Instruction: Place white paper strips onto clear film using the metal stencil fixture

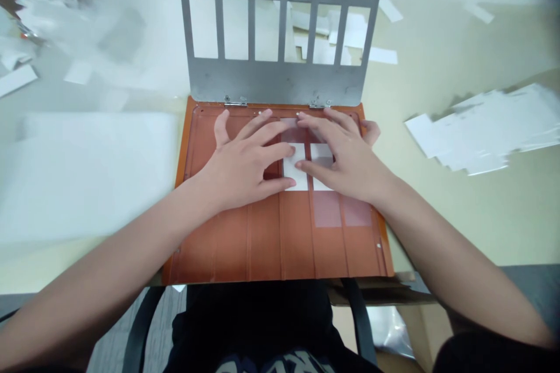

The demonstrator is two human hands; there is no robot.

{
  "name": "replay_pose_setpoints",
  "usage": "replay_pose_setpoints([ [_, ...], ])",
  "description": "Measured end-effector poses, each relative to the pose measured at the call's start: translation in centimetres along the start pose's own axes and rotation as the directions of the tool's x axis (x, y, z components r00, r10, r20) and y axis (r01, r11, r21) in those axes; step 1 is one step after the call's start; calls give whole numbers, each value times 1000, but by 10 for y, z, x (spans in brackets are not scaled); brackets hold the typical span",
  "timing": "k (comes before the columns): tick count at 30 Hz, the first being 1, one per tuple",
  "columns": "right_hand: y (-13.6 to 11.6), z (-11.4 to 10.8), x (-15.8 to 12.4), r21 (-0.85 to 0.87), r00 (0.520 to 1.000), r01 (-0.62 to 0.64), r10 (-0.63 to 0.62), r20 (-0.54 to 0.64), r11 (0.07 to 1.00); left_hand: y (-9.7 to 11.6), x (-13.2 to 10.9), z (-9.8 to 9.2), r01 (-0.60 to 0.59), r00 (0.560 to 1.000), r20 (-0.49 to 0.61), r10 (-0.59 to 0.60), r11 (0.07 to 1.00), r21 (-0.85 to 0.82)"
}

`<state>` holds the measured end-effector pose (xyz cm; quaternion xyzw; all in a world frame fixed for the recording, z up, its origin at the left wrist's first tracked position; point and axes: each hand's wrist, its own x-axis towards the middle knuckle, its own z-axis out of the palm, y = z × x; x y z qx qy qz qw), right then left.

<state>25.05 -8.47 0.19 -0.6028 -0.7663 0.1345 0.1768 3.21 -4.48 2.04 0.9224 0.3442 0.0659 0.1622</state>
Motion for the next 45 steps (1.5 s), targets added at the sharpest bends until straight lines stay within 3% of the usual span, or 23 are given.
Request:
replay_pose_setpoints([
  [7,2,-3,0,-32,999,36,-35,28,999,3,0,0,119,993,-18,-119,993,7],
  [15,-5,-1,-1,104,996,5,4,-84,995,4,1,0,233,972,-35,-234,972,-27],
  [31,-5,1,0,168,973,119,-81,-215,979,2,1,1,200,979,-33,-201,979,-20],
  [45,-5,-2,-2,133,982,143,-125,-140,981,4,1,-2,194,981,18,-194,981,-21],
])
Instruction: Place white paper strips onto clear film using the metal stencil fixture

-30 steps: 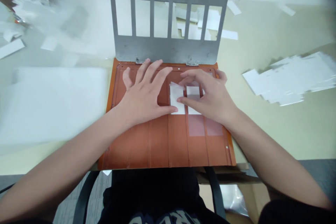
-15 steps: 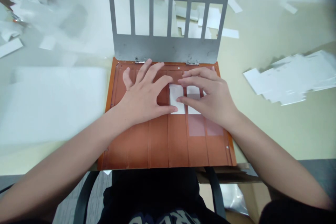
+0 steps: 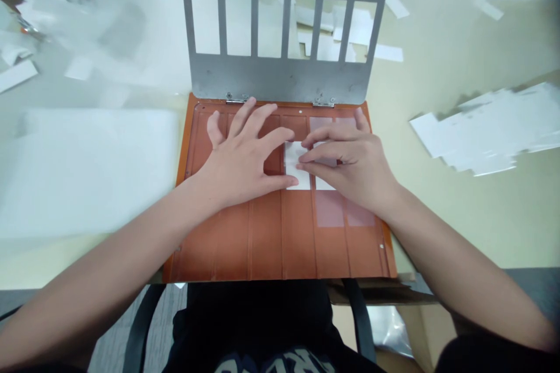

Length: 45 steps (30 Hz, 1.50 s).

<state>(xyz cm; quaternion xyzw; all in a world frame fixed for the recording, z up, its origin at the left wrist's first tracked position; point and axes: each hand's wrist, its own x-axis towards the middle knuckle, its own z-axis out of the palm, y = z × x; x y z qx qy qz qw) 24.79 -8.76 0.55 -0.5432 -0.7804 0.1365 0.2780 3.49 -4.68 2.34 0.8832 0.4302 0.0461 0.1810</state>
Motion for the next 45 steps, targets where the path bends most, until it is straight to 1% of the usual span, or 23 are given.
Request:
replay_pose_setpoints([
  [4,-1,0,-2,14,1000,14,-14,26,1000,2,-2,-2,-24,1000,7,23,999,22],
  [9,0,1,-5,8,996,86,-86,15,996,3,-2,-3,-35,999,-1,35,999,30],
  [14,4,3,-5,-18,987,159,-159,-6,987,3,0,0,-8,1000,-19,8,1000,17],
  [18,4,3,-4,-30,980,198,-199,-10,980,3,0,1,-18,1000,-24,18,1000,11],
  [28,4,2,-5,-46,982,187,-186,23,981,2,-2,3,-66,993,-95,66,998,4],
  [32,3,2,-6,-43,986,168,-167,25,985,3,-3,3,-81,991,-106,81,997,5],
  [37,2,1,-5,-40,985,168,-166,52,985,3,-2,3,-104,989,-101,103,995,-3],
  [41,2,1,-5,-29,984,171,-170,50,985,3,-2,3,-126,985,-117,125,992,-2],
  [45,1,0,-4,-53,982,183,-180,55,982,2,-2,5,-150,979,-136,150,989,7],
])
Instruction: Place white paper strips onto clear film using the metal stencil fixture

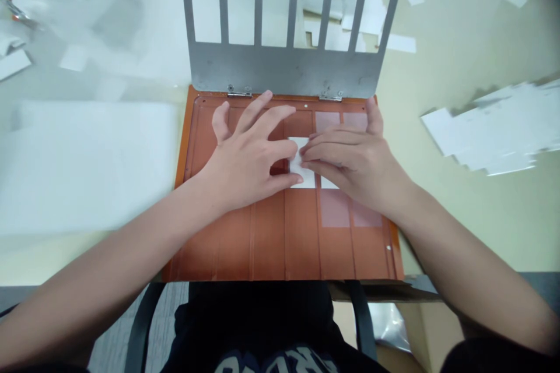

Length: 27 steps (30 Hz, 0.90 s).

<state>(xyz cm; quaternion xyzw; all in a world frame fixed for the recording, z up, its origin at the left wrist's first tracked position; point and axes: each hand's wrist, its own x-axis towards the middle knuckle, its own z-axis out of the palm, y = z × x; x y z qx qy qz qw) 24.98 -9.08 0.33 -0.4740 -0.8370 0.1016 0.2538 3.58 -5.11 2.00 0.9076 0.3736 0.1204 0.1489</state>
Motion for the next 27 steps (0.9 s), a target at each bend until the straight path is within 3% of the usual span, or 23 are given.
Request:
replay_pose_setpoints([
  [6,0,-1,0,-16,1000,15,-15,-7,1000,-4,-1,5,-20,999,-34,21,1000,20],
  [15,0,-1,0,-39,999,44,-45,-25,998,-1,-1,2,17,1000,0,-17,1000,23],
  [27,1,-3,-1,-48,999,30,-29,21,998,0,-1,1,11,1000,-6,-11,1000,28],
])
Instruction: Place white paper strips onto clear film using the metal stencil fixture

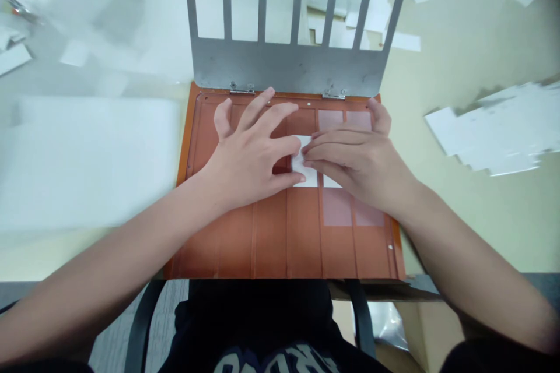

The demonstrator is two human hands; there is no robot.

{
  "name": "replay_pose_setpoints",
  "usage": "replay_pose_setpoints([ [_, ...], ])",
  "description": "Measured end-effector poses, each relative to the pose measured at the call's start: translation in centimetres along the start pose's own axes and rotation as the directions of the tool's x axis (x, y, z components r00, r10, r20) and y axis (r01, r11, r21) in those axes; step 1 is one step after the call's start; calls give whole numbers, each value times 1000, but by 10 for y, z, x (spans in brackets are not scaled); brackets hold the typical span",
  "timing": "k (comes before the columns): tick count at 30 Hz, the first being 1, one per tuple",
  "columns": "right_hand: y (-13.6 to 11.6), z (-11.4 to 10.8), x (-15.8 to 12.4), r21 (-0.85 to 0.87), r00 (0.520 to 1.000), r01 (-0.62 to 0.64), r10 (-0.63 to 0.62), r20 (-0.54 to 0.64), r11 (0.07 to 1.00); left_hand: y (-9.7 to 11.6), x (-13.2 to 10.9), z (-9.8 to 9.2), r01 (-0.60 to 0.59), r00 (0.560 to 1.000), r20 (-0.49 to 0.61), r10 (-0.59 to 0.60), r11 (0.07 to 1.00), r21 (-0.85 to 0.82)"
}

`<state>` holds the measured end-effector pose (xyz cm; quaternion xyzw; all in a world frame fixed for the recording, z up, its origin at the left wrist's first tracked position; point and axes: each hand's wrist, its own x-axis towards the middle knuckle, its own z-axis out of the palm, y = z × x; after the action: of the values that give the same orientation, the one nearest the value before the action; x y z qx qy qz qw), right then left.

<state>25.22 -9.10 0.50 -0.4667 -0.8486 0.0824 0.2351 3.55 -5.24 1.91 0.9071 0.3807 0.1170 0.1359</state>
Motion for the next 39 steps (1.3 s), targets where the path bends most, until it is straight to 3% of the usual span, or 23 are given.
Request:
replay_pose_setpoints([
  [11,0,0,0,-19,1000,28,-29,-7,999,1,1,-2,-31,1000,-5,31,999,6],
  [16,0,-11,-3,10,997,59,-60,51,998,1,0,-3,-64,998,-17,64,998,21],
  [21,3,-17,-5,-55,992,123,-124,-31,991,-1,-1,-1,-111,993,-41,111,994,19],
  [31,4,-15,-5,-51,1000,-6,7,8,999,-3,-2,1,-148,988,-42,148,989,6],
  [39,9,-4,-5,-70,996,-74,71,-48,995,-6,0,2,-145,987,-76,145,989,5],
])
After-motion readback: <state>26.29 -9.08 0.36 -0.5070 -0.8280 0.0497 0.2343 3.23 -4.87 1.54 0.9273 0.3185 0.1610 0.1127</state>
